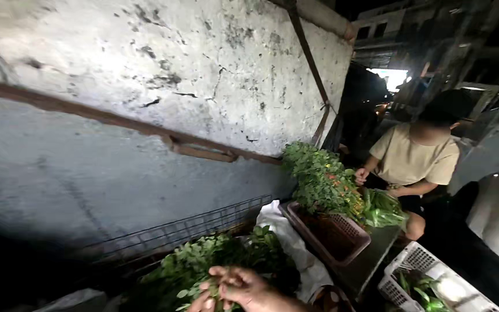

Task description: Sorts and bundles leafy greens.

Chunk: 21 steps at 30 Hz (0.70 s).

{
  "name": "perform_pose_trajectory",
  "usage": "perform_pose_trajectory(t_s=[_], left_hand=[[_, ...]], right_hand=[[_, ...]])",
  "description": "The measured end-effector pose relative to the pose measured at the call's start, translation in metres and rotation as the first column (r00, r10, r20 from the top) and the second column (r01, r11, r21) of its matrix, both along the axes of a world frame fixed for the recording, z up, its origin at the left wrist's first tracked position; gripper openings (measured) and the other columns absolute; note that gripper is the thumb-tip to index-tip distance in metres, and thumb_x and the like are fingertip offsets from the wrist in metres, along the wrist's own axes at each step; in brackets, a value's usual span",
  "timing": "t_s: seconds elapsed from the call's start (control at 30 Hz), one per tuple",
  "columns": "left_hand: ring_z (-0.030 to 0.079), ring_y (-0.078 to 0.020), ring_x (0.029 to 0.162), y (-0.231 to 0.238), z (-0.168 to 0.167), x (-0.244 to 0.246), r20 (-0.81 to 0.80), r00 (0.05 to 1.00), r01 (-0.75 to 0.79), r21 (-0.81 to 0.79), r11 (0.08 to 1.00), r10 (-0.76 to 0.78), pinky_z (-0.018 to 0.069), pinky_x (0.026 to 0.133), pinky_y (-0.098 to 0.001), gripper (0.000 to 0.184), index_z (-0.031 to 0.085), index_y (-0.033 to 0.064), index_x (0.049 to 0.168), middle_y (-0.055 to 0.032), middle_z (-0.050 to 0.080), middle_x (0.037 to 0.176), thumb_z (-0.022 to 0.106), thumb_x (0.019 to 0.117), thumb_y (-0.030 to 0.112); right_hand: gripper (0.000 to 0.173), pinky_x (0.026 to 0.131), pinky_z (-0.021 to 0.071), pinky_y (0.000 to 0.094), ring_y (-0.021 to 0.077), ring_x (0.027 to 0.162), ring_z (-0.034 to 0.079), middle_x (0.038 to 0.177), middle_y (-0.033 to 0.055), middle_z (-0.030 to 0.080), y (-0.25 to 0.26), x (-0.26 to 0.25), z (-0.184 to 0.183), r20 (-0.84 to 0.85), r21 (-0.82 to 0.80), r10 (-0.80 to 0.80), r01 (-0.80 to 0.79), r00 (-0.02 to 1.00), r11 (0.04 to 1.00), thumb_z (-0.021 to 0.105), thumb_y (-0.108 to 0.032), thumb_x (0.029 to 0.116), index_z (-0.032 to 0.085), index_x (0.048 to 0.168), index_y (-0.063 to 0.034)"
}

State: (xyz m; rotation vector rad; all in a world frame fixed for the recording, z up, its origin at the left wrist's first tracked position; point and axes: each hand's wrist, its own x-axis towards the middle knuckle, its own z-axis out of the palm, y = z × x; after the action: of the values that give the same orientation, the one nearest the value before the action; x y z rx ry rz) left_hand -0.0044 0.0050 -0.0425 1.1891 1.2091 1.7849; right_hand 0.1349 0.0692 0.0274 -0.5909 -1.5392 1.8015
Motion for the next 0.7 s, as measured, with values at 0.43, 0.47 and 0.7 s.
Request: perform_pose_trajectory(t_s=[0.43,0.47,0.7], left_hand=[[0.066,-0.0031,0.078,0.007,0.02,0.01,-0.088,0.968,-0.245,-0.141,0.959,0.234,0.0579,0.076,-0.0219,0.013,0.064,0.0002,0.103,0.0018,0.068,0.085,0.052,0.1013,0.003],[0.066,-0.0042,0.079,0.008,0.016,0.011,-0.076,0.973,-0.225,-0.095,0.97,0.218,0.0571,0.077,-0.0231,0.012,0.064,0.0006,0.104,0.0019,0.069,0.086,0.053,0.0999,0.001],[0.064,-0.0035,0.074,0.009,0.013,0.014,-0.192,0.978,0.028,-0.247,0.969,-0.077,0.0558,0.075,-0.0238,0.021,0.071,0.0033,0.116,0.0016,0.07,0.085,0.06,0.1001,0.01]], right_hand=[[0.045,0.124,0.0329,0.0417,0.0214,0.148,0.041,0.154,0.0136,0.051,-0.005,0.005,-0.018,-0.009,0.377,-0.074,0.071,0.997,0.924,0.05,-0.011,0.1017,0.054,0.145,0.0028],[0.044,0.12,0.0387,0.0386,0.0212,0.145,0.045,0.153,0.0148,0.051,-0.002,0.002,-0.019,-0.076,0.226,-0.073,0.088,0.994,0.97,0.045,-0.011,0.1047,0.052,0.145,0.0051],[0.019,0.09,0.0567,0.0309,0.0123,0.094,0.069,0.096,0.007,0.073,0.022,-0.001,-0.004,0.164,0.222,-0.223,0.185,0.961,0.957,0.056,-0.008,0.1016,0.071,0.102,0.0032]])
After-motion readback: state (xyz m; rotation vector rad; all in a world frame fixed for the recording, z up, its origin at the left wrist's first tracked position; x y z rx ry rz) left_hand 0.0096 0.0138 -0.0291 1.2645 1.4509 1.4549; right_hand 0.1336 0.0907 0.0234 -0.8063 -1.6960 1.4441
